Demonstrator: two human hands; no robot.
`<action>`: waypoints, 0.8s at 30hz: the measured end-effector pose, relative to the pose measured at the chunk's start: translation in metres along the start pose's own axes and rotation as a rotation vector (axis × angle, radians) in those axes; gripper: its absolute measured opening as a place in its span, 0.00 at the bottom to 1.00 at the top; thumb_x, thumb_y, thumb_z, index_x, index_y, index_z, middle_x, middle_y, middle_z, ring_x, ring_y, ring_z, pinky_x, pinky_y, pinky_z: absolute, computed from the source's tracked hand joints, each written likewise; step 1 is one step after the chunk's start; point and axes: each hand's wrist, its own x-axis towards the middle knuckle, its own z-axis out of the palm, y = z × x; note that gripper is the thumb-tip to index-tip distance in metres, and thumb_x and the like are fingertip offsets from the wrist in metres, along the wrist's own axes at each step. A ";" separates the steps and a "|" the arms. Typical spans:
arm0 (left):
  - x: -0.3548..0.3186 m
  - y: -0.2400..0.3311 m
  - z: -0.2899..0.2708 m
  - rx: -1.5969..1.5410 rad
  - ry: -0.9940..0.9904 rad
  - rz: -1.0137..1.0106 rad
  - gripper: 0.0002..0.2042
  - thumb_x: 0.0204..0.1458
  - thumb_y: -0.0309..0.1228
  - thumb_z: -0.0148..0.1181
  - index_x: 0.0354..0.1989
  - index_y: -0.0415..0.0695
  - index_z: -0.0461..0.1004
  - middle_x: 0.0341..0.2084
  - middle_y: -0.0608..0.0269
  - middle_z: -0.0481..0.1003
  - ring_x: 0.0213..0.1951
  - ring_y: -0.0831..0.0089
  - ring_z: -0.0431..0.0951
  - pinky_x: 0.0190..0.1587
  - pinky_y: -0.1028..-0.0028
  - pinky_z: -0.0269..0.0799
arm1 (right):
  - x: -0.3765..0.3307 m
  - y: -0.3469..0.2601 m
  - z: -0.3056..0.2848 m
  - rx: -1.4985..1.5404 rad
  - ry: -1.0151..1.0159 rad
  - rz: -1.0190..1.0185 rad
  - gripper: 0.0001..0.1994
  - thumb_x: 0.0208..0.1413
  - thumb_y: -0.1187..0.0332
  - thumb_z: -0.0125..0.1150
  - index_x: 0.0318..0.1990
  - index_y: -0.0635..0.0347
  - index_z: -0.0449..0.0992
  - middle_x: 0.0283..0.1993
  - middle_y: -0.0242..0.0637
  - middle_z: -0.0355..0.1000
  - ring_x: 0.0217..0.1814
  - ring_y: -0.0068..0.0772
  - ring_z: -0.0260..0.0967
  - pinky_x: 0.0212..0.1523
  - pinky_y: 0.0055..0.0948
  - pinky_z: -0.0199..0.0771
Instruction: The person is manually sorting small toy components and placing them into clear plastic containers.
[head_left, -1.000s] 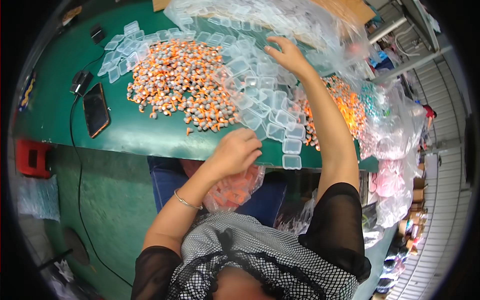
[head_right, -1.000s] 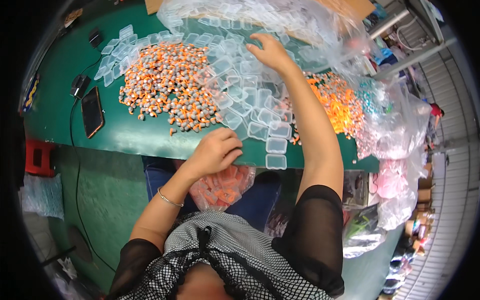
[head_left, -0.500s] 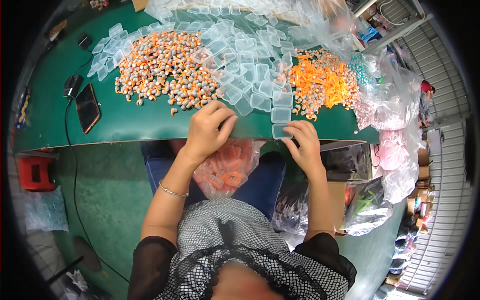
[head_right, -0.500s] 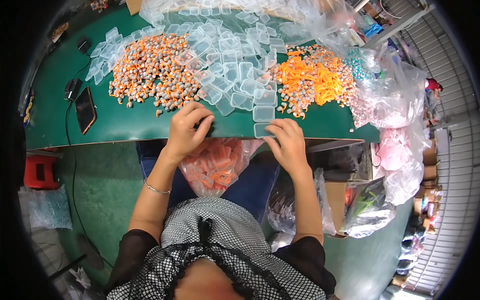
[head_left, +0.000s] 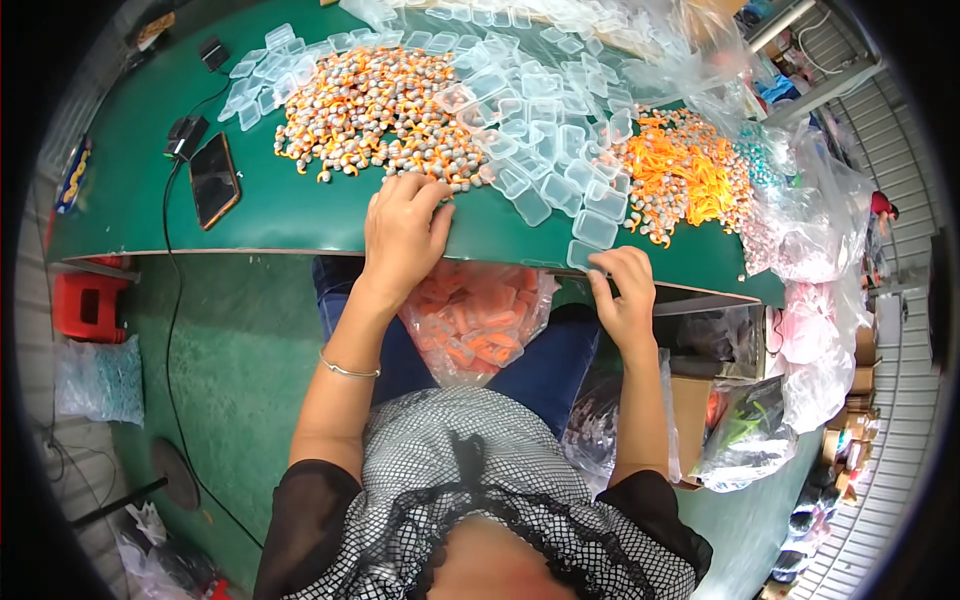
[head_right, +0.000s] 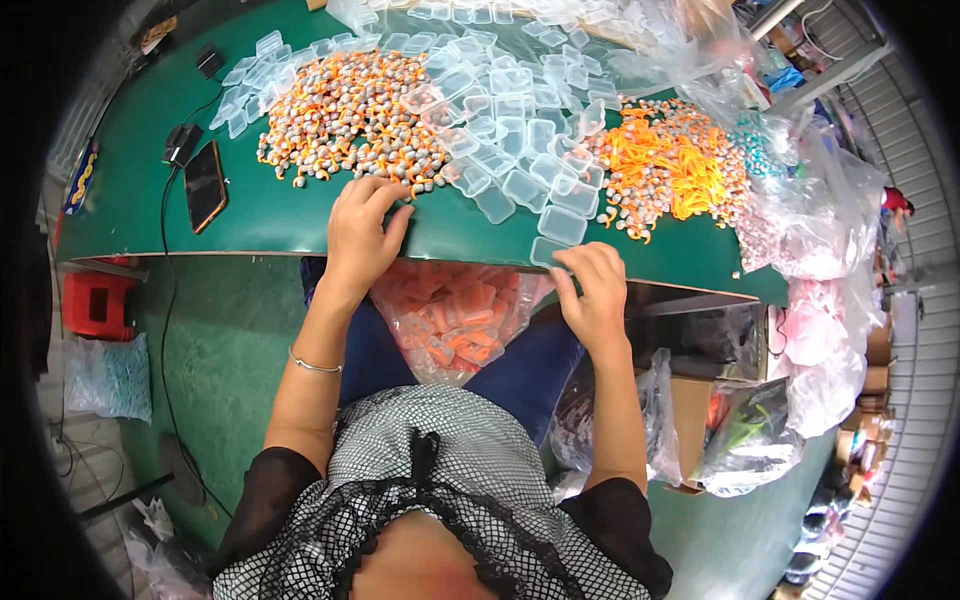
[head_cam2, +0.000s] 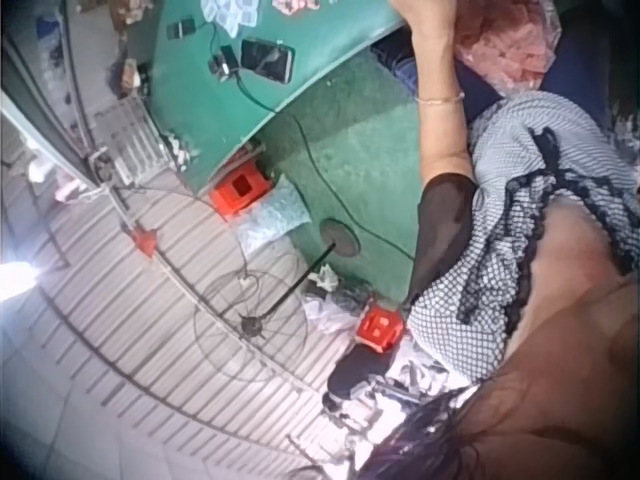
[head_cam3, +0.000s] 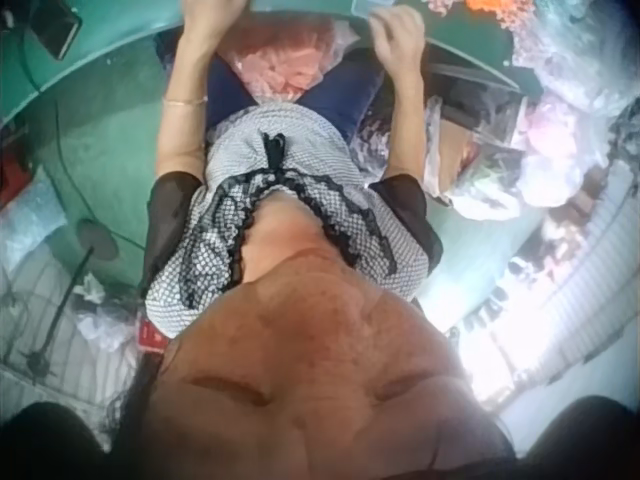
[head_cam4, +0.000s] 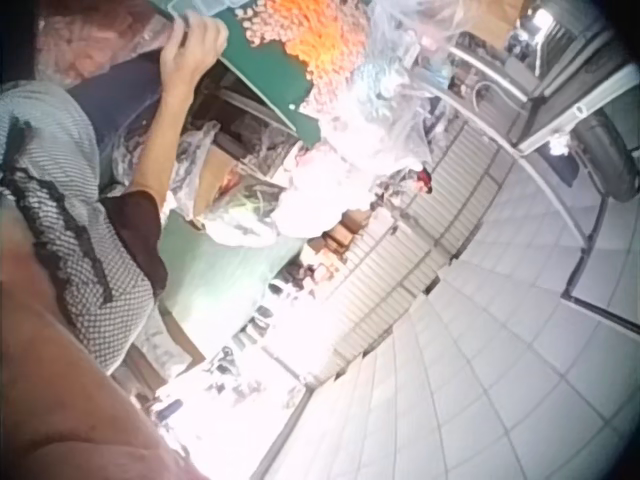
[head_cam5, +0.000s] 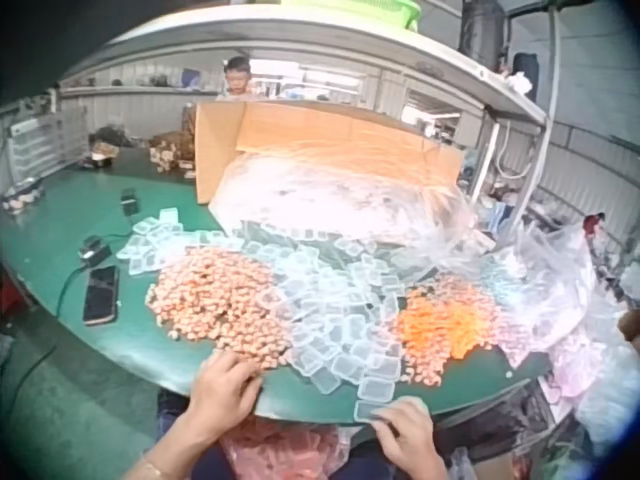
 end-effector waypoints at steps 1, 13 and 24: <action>-0.001 0.004 0.001 -0.003 -0.011 0.007 0.09 0.46 0.24 0.68 0.37 0.42 0.78 0.36 0.58 0.77 0.40 0.57 0.76 0.43 0.62 0.71 | 0.003 0.004 -0.002 -0.011 0.026 0.030 0.12 0.46 0.76 0.69 0.40 0.61 0.79 0.40 0.41 0.75 0.47 0.47 0.71 0.51 0.41 0.70; -0.007 -0.003 -0.005 0.088 0.044 -0.008 0.10 0.45 0.27 0.68 0.37 0.48 0.79 0.33 0.65 0.74 0.39 0.62 0.74 0.39 0.63 0.64 | 0.060 0.035 -0.011 -0.008 -0.091 0.168 0.38 0.36 0.75 0.77 0.62 0.58 0.70 0.52 0.41 0.68 0.52 0.38 0.67 0.48 0.33 0.73; -0.002 -0.007 -0.003 0.175 -0.002 -0.024 0.11 0.44 0.28 0.69 0.38 0.50 0.79 0.34 0.67 0.74 0.40 0.64 0.74 0.40 0.63 0.63 | 0.045 -0.015 -0.026 0.166 0.175 -0.022 0.08 0.47 0.84 0.66 0.35 0.62 0.80 0.34 0.39 0.73 0.40 0.39 0.71 0.42 0.31 0.72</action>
